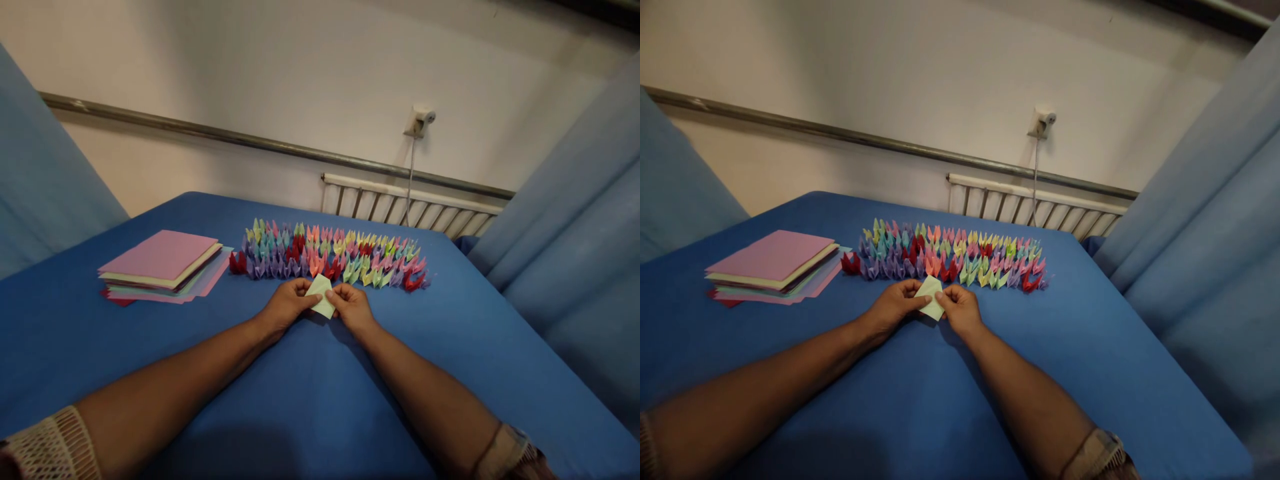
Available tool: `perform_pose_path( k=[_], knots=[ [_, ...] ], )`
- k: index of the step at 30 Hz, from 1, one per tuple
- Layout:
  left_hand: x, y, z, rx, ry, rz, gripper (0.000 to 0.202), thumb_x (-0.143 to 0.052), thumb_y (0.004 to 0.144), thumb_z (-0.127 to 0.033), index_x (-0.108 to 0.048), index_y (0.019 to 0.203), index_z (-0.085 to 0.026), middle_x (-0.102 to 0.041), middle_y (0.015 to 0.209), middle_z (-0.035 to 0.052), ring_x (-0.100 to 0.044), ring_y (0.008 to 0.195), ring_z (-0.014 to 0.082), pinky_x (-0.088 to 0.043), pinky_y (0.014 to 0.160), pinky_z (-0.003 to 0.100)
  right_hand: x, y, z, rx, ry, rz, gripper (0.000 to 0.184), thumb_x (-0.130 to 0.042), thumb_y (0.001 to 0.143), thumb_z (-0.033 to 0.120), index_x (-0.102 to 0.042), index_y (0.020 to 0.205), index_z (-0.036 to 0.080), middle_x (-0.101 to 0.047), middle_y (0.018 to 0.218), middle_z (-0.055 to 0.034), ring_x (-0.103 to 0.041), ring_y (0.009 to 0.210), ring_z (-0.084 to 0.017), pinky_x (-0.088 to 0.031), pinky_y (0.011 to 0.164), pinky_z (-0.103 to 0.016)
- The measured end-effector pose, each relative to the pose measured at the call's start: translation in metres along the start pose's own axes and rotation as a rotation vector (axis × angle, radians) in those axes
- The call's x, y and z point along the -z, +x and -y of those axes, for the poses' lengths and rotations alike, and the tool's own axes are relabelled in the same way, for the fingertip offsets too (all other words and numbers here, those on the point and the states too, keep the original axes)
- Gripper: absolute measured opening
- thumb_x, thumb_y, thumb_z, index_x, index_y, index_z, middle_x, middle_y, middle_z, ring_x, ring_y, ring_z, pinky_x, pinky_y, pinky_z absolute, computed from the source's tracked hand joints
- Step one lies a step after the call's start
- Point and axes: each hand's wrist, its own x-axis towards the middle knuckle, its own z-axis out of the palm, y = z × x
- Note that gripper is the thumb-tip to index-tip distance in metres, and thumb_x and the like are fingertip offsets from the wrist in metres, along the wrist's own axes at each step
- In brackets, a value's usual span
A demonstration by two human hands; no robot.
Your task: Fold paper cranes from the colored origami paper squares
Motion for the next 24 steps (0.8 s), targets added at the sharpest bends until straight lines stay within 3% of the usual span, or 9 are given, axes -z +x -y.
perform_pose_path(
  k=[7, 13, 20, 24],
  knots=[
    [0.0024, 0.0055, 0.0067, 0.026, -0.102, -0.019, 0.034, -0.081, 0.065, -0.028, -0.060, 0.087, -0.013, -0.070, 0.077, 0.0030, -0.066, 0.068, 0.0150, -0.051, 0.066, 0.026, 0.0034, -0.0001, 0.0013, 0.065, -0.060, 0.002, 0.040, -0.057, 0.077, 0.058, -0.058, 0.068, 0.019, -0.050, 0.047, 0.0054, -0.044, 0.043, -0.010, -0.032, 0.045, -0.023],
    [0.0065, 0.0082, 0.0069, 0.033, -0.139, -0.004, 0.033, -0.081, 0.067, -0.027, -0.062, 0.088, -0.012, -0.070, 0.080, 0.0034, -0.066, 0.070, 0.0133, -0.053, 0.066, 0.024, 0.0014, 0.0010, 0.0034, 0.013, 0.030, 0.002, 0.034, -0.069, 0.065, 0.051, -0.058, 0.071, 0.019, -0.053, 0.052, 0.0060, -0.045, 0.043, -0.009, -0.033, 0.045, -0.022],
    [0.0066, 0.0058, 0.0032, 0.074, -0.120, 0.004, 0.025, -0.077, 0.072, -0.021, -0.064, 0.091, -0.011, -0.071, 0.081, 0.0053, -0.066, 0.069, 0.0113, -0.054, 0.063, 0.020, 0.0080, 0.0028, 0.0066, -0.017, 0.047, -0.020, 0.034, -0.066, 0.068, 0.051, -0.059, 0.073, 0.018, -0.053, 0.049, 0.0060, -0.044, 0.041, -0.008, -0.032, 0.042, -0.021],
    [0.0060, 0.0053, 0.0020, 0.091, -0.123, -0.023, 0.024, -0.076, 0.071, -0.019, -0.063, 0.089, -0.012, -0.071, 0.080, 0.0048, -0.067, 0.068, 0.0118, -0.055, 0.062, 0.020, 0.0063, 0.0032, 0.0033, 0.032, 0.050, -0.015, 0.032, -0.071, 0.064, 0.046, -0.059, 0.079, 0.019, -0.062, 0.061, 0.0031, -0.054, 0.052, -0.011, -0.041, 0.050, -0.023]
  ],
)
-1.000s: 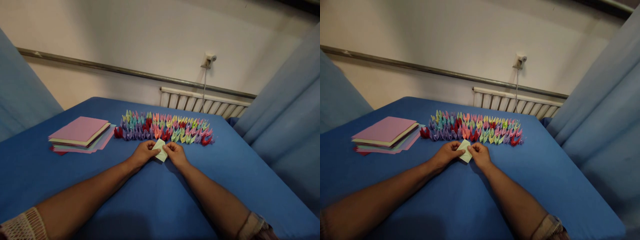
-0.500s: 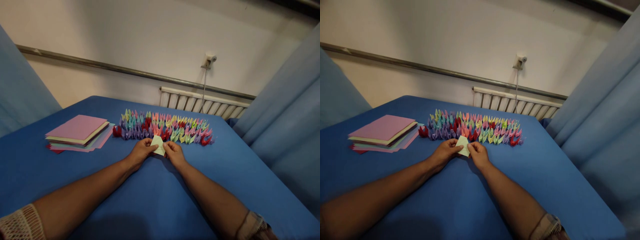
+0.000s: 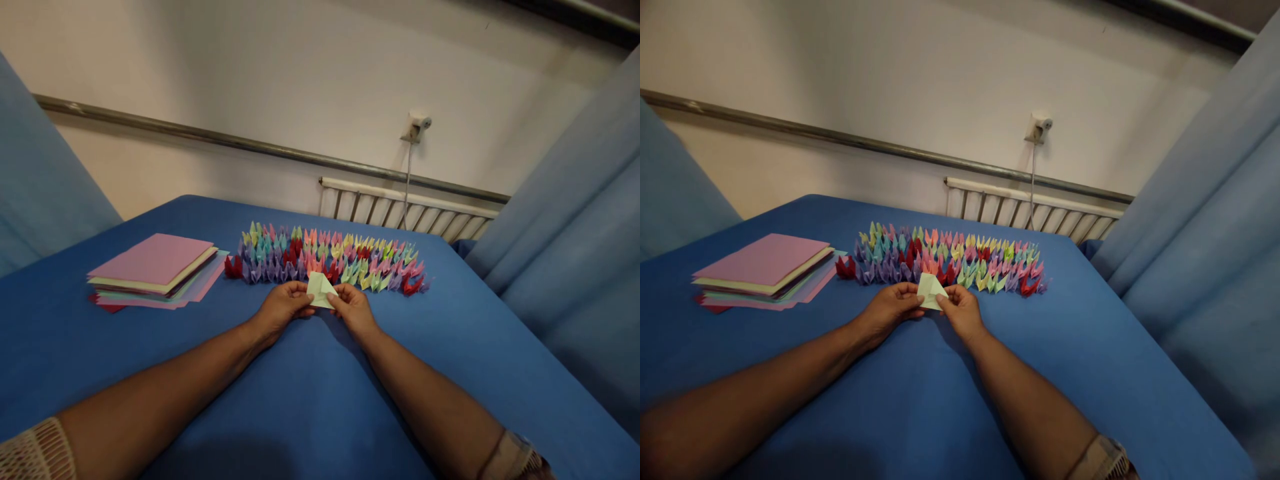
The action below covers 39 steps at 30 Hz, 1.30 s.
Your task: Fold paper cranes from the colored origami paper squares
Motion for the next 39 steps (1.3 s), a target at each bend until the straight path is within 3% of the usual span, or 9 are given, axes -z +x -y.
perform_pose_path(
  k=[4, 11, 16, 18, 21, 27, 30, 34, 39],
  knots=[
    [0.000, 0.000, 0.000, -0.008, 0.017, 0.019, 0.026, -0.077, 0.070, -0.021, -0.062, 0.089, -0.012, -0.071, 0.080, 0.0045, -0.067, 0.068, 0.0119, -0.055, 0.063, 0.021, -0.002, 0.001, -0.004, 0.065, 0.027, -0.017, 0.035, -0.076, 0.058, 0.039, -0.058, 0.082, 0.020, -0.067, 0.075, 0.0005, -0.061, 0.068, -0.014, -0.048, 0.065, -0.027],
    [-0.001, 0.000, 0.004, -0.026, 0.122, 0.108, 0.034, -0.078, 0.066, -0.026, -0.062, 0.092, -0.012, -0.071, 0.077, 0.0041, -0.067, 0.067, 0.0143, -0.053, 0.062, 0.024, 0.006, 0.003, -0.002, 0.009, 0.040, -0.078, 0.042, -0.063, 0.073, 0.060, -0.056, 0.067, 0.019, -0.048, 0.054, 0.0060, -0.038, 0.048, -0.009, -0.030, 0.046, -0.022],
    [-0.001, -0.001, 0.002, -0.167, 0.159, 0.104, 0.056, -0.079, 0.065, -0.035, -0.058, 0.113, -0.015, -0.071, 0.090, 0.0046, -0.067, 0.080, 0.0188, -0.052, 0.072, 0.030, 0.006, 0.000, -0.004, 0.072, -0.096, -0.012, 0.042, -0.063, 0.074, 0.058, -0.056, 0.062, 0.019, -0.046, 0.054, 0.0055, -0.038, 0.051, -0.009, -0.031, 0.049, -0.022],
    [0.000, -0.001, 0.000, -0.188, 0.181, 0.081, 0.051, -0.074, 0.070, -0.043, -0.061, 0.111, -0.015, -0.070, 0.090, 0.0050, -0.066, 0.081, 0.0192, -0.050, 0.072, 0.030, 0.005, -0.004, -0.004, 0.138, -0.202, 0.048, 0.039, -0.062, 0.078, 0.054, -0.056, 0.062, 0.019, -0.045, 0.054, 0.0053, -0.039, 0.052, -0.010, -0.032, 0.051, -0.023],
    [0.002, 0.001, -0.002, -0.169, 0.244, 0.090, 0.037, -0.070, 0.074, -0.046, -0.067, 0.092, -0.014, -0.068, 0.080, 0.0036, -0.063, 0.073, 0.0173, -0.047, 0.067, 0.028, 0.004, -0.010, -0.003, 0.202, -0.306, 0.119, 0.035, -0.058, 0.083, 0.049, -0.056, 0.063, 0.020, -0.047, 0.057, 0.0045, -0.041, 0.054, -0.010, -0.033, 0.053, -0.023],
    [0.005, 0.001, 0.000, -0.092, 0.288, 0.232, 0.026, -0.073, 0.066, -0.027, -0.066, 0.088, -0.015, -0.069, 0.079, 0.0024, -0.063, 0.072, 0.0156, -0.047, 0.072, 0.029, 0.009, -0.005, -0.004, 0.175, -0.259, 0.043, 0.041, -0.056, 0.082, 0.052, -0.049, 0.057, 0.020, -0.041, 0.055, 0.0049, -0.036, 0.053, -0.010, -0.029, 0.050, -0.023],
    [0.005, -0.002, 0.002, -0.092, 0.262, 0.320, 0.039, -0.073, 0.065, -0.022, -0.064, 0.102, -0.016, -0.069, 0.084, 0.0026, -0.064, 0.076, 0.0164, -0.048, 0.075, 0.030, 0.011, 0.000, -0.004, 0.114, -0.189, 0.023, 0.045, -0.057, 0.079, 0.057, -0.047, 0.056, 0.020, -0.038, 0.054, 0.0056, -0.033, 0.051, -0.009, -0.027, 0.048, -0.023],
    [0.000, -0.008, 0.001, -0.192, 0.265, 0.338, 0.072, -0.072, 0.069, -0.022, -0.046, 0.137, -0.024, -0.064, 0.085, -0.0009, -0.064, 0.079, 0.0163, -0.048, 0.074, 0.030, 0.011, 0.001, -0.004, 0.066, -0.117, 0.059, 0.047, -0.058, 0.078, 0.061, -0.046, 0.057, 0.020, -0.041, 0.054, 0.0058, -0.034, 0.050, -0.009, -0.028, 0.048, -0.023],
    [-0.002, -0.010, -0.001, -0.346, 0.380, 0.246, 0.040, -0.067, 0.074, -0.023, -0.060, 0.113, -0.020, -0.062, 0.094, 0.0007, -0.061, 0.082, 0.0147, -0.048, 0.077, 0.028, 0.013, 0.003, -0.009, 0.057, -0.140, 0.098, 0.048, -0.055, 0.080, 0.065, -0.050, 0.063, 0.019, -0.041, 0.055, 0.0055, -0.035, 0.050, -0.009, -0.029, 0.047, -0.023]
  ],
)
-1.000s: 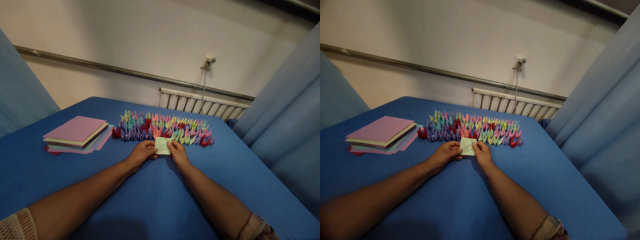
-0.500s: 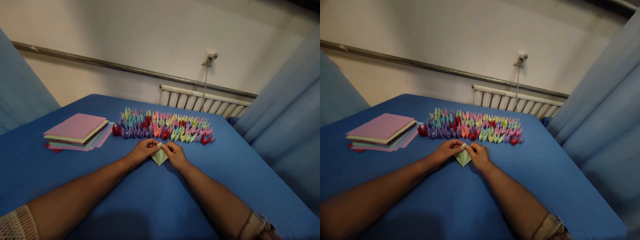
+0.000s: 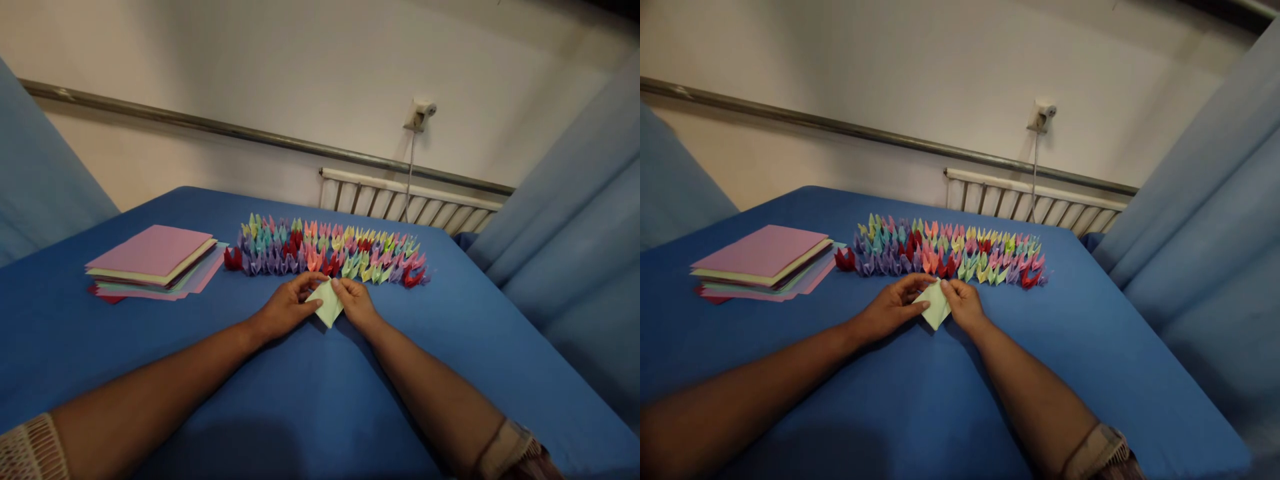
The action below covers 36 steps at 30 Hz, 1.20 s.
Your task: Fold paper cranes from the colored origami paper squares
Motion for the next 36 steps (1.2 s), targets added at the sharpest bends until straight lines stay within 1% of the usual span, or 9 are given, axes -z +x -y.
perform_pose_path(
  k=[4, 7, 11, 14, 18, 21, 23, 26, 36],
  knots=[
    [0.003, 0.002, 0.007, 0.000, 0.071, 0.043, 0.019, -0.065, 0.074, -0.024, -0.063, 0.092, -0.018, -0.060, 0.077, -0.0018, -0.056, 0.071, 0.0129, -0.045, 0.067, 0.026, 0.002, -0.001, -0.002, 0.031, -0.043, 0.023, 0.050, -0.051, 0.082, 0.066, -0.052, 0.066, 0.019, -0.042, 0.056, 0.0048, -0.038, 0.053, -0.010, -0.030, 0.049, -0.023],
    [0.002, 0.004, 0.009, 0.012, 0.030, 0.049, 0.022, -0.066, 0.072, -0.023, -0.065, 0.094, -0.018, -0.061, 0.076, -0.0021, -0.057, 0.070, 0.0132, -0.046, 0.068, 0.027, 0.002, -0.005, 0.002, 0.070, -0.074, 0.005, 0.048, -0.048, 0.085, 0.064, -0.053, 0.067, 0.019, -0.044, 0.058, 0.0039, -0.040, 0.055, -0.011, -0.033, 0.051, -0.024],
    [0.000, 0.005, 0.005, 0.042, -0.119, -0.075, 0.039, -0.069, 0.068, -0.020, -0.064, 0.106, -0.017, -0.069, 0.098, 0.0036, -0.064, 0.084, 0.0165, -0.049, 0.081, 0.032, -0.005, -0.011, 0.012, 0.086, 0.009, -0.015, 0.035, -0.065, 0.079, 0.053, -0.057, 0.088, 0.020, -0.058, 0.070, 0.0022, -0.052, 0.062, -0.013, -0.041, 0.057, -0.025],
    [0.000, 0.006, 0.003, 0.038, -0.116, -0.201, 0.045, -0.070, 0.067, -0.019, -0.064, 0.111, -0.016, -0.069, 0.103, 0.0059, -0.065, 0.086, 0.0174, -0.049, 0.082, 0.033, -0.013, -0.012, 0.014, 0.051, 0.172, -0.028, 0.046, -0.076, 0.067, 0.044, -0.053, 0.100, 0.022, -0.066, 0.081, 0.0004, -0.060, 0.066, -0.014, -0.047, 0.063, -0.026],
    [0.002, 0.006, 0.005, 0.048, -0.134, -0.248, 0.047, -0.072, 0.067, -0.020, -0.065, 0.113, -0.016, -0.071, 0.100, 0.0058, -0.065, 0.080, 0.0169, -0.050, 0.077, 0.032, -0.014, -0.007, 0.011, -0.012, 0.217, -0.030, 0.038, -0.073, 0.068, 0.048, -0.055, 0.087, 0.020, -0.058, 0.059, 0.0052, -0.051, 0.049, -0.011, -0.040, 0.050, -0.023],
    [0.003, 0.006, 0.007, 0.075, -0.180, -0.199, 0.045, -0.073, 0.066, -0.019, -0.067, 0.111, -0.016, -0.072, 0.098, 0.0050, -0.066, 0.080, 0.0168, -0.050, 0.078, 0.032, -0.009, -0.004, 0.011, -0.031, 0.189, -0.053, 0.038, -0.069, 0.069, 0.054, -0.055, 0.072, 0.019, -0.052, 0.050, 0.0063, -0.043, 0.044, -0.009, -0.033, 0.046, -0.022],
    [0.003, 0.005, 0.009, 0.100, -0.213, -0.146, 0.041, -0.073, 0.066, -0.018, -0.070, 0.107, -0.017, -0.073, 0.097, 0.0049, -0.067, 0.081, 0.0170, -0.050, 0.081, 0.033, -0.007, -0.004, 0.012, -0.042, 0.194, -0.076, 0.040, -0.069, 0.069, 0.057, -0.056, 0.068, 0.019, -0.050, 0.050, 0.0064, -0.041, 0.044, -0.008, -0.031, 0.046, -0.023],
    [0.002, 0.005, 0.009, 0.133, -0.270, -0.128, 0.040, -0.074, 0.065, -0.016, -0.071, 0.105, -0.017, -0.073, 0.099, 0.0053, -0.067, 0.084, 0.0171, -0.050, 0.085, 0.034, -0.005, -0.006, 0.014, -0.061, 0.224, -0.090, 0.042, -0.068, 0.070, 0.060, -0.059, 0.069, 0.018, -0.050, 0.051, 0.0063, -0.040, 0.045, -0.008, -0.031, 0.046, -0.023],
    [0.005, 0.008, 0.003, 0.171, -0.365, -0.296, 0.057, -0.078, 0.063, -0.015, -0.067, 0.119, -0.015, -0.073, 0.108, 0.0075, -0.067, 0.086, 0.0166, -0.049, 0.089, 0.033, -0.003, -0.007, 0.018, -0.084, 0.254, 0.000, 0.040, -0.068, 0.074, 0.056, -0.066, 0.083, 0.017, -0.063, 0.057, 0.0015, -0.051, 0.047, -0.009, -0.038, 0.050, -0.022]
  ],
)
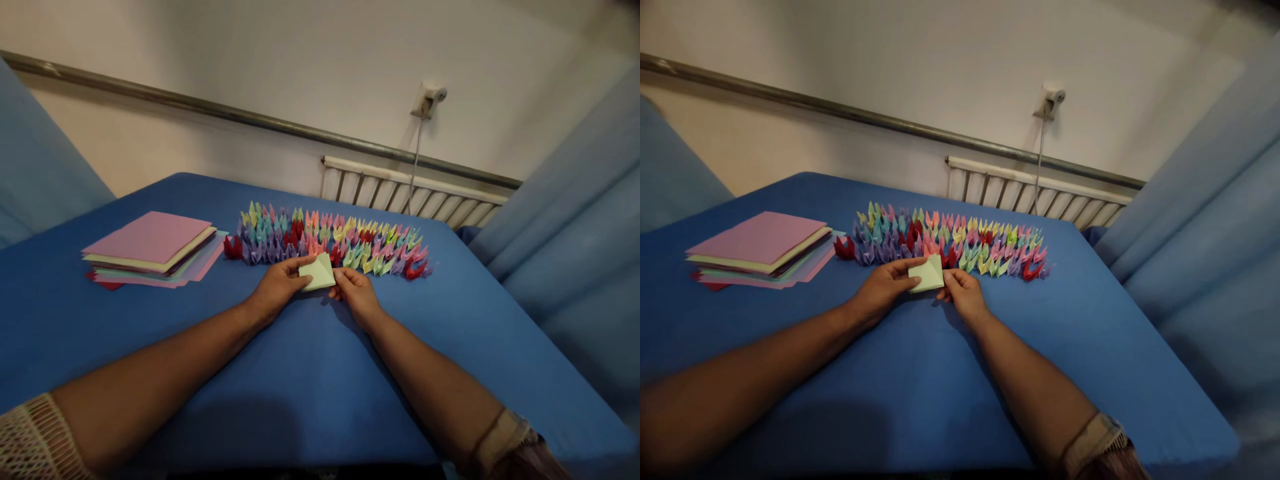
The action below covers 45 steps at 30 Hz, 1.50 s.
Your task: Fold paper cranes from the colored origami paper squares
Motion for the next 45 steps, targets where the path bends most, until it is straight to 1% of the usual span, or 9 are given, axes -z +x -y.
perform_pose_path(
  k=[3, 5, 8, 11, 16, 21, 28, 36, 45],
  knots=[
    [0.0006, 0.0012, 0.0013, -0.003, -0.027, -0.030, 0.059, -0.079, 0.062, -0.016, -0.066, 0.120, -0.014, -0.072, 0.110, 0.0081, -0.067, 0.087, 0.0169, -0.049, 0.090, 0.033, 0.0009, -0.0009, 0.0011, -0.014, 0.052, 0.009, 0.039, -0.069, 0.074, 0.055, -0.067, 0.085, 0.018, -0.070, 0.071, -0.0020, -0.057, 0.051, -0.009, -0.040, 0.050, -0.022],
    [0.0003, 0.0008, 0.0012, 0.000, -0.042, -0.036, 0.060, -0.080, 0.062, -0.016, -0.066, 0.120, -0.014, -0.072, 0.111, 0.0088, -0.066, 0.088, 0.0175, -0.049, 0.090, 0.033, 0.0013, -0.0015, 0.0015, -0.008, 0.058, 0.030, 0.037, -0.070, 0.074, 0.053, -0.068, 0.088, 0.019, -0.071, 0.075, -0.0028, -0.059, 0.054, -0.010, -0.041, 0.051, -0.023],
    [-0.0007, -0.0003, 0.0003, 0.008, -0.060, -0.020, 0.061, -0.081, 0.062, -0.017, -0.066, 0.121, -0.013, -0.072, 0.111, 0.0096, -0.066, 0.087, 0.0179, -0.049, 0.089, 0.034, 0.0013, -0.0018, 0.0015, 0.024, 0.018, 0.063, 0.033, -0.074, 0.071, 0.046, -0.068, 0.090, 0.019, -0.071, 0.074, -0.0016, -0.059, 0.054, -0.010, -0.042, 0.052, -0.023],
    [-0.0012, -0.0005, 0.0004, 0.010, -0.086, -0.006, 0.063, -0.082, 0.062, -0.016, -0.065, 0.122, -0.012, -0.071, 0.111, 0.0099, -0.066, 0.087, 0.0175, -0.049, 0.088, 0.033, 0.0008, -0.0014, 0.0013, 0.036, -0.015, 0.066, 0.032, -0.075, 0.069, 0.043, -0.067, 0.089, 0.019, -0.070, 0.072, -0.0007, -0.058, 0.053, -0.010, -0.041, 0.050, -0.023],
    [-0.0019, -0.0005, 0.0004, 0.039, -0.147, 0.012, 0.061, -0.081, 0.063, -0.014, -0.065, 0.122, -0.012, -0.071, 0.112, 0.0109, -0.067, 0.090, 0.0188, -0.050, 0.087, 0.033, 0.0000, -0.0021, 0.0030, 0.041, -0.044, 0.060, 0.030, -0.073, 0.071, 0.043, -0.066, 0.087, 0.019, -0.069, 0.070, -0.0004, -0.057, 0.052, -0.010, -0.040, 0.050, -0.023],
    [-0.0040, -0.0023, -0.0029, 0.066, -0.228, 0.037, 0.053, -0.078, 0.066, -0.010, -0.067, 0.117, -0.012, -0.072, 0.107, 0.0100, -0.068, 0.091, 0.0176, -0.049, 0.092, 0.033, -0.0005, -0.0028, 0.0046, 0.047, -0.058, 0.052, 0.032, -0.073, 0.071, 0.047, -0.065, 0.086, 0.020, -0.069, 0.071, 0.0002, -0.056, 0.053, -0.010, -0.041, 0.050, -0.023],
    [-0.0041, -0.0029, -0.0049, 0.093, -0.258, 0.062, 0.050, -0.075, 0.069, -0.007, -0.066, 0.118, -0.011, -0.072, 0.109, 0.0110, -0.068, 0.094, 0.0181, -0.047, 0.096, 0.033, -0.0013, -0.0021, 0.0039, 0.060, -0.050, 0.047, 0.032, -0.072, 0.072, 0.048, -0.063, 0.084, 0.019, -0.067, 0.069, 0.0006, -0.056, 0.052, -0.009, -0.041, 0.050, -0.023],
    [-0.0029, -0.0012, -0.0031, 0.113, -0.269, 0.063, 0.051, -0.074, 0.071, -0.005, -0.064, 0.121, -0.010, -0.071, 0.111, 0.0128, -0.069, 0.094, 0.0181, -0.048, 0.095, 0.033, -0.0006, -0.0013, 0.0033, 0.040, -0.077, 0.042, 0.031, -0.071, 0.072, 0.047, -0.063, 0.084, 0.019, -0.067, 0.069, 0.0009, -0.056, 0.052, -0.009, -0.041, 0.051, -0.023],
    [-0.0035, -0.0019, -0.0016, 0.085, -0.248, 0.095, 0.052, -0.075, 0.071, -0.010, -0.065, 0.122, -0.011, -0.070, 0.115, 0.0138, -0.068, 0.099, 0.0208, -0.046, 0.097, 0.037, -0.0022, -0.0021, 0.0051, 0.027, -0.048, 0.088, 0.037, -0.080, 0.062, 0.045, -0.063, 0.083, 0.020, -0.066, 0.067, 0.0026, -0.055, 0.054, -0.010, -0.046, 0.053, -0.024]
  ],
)
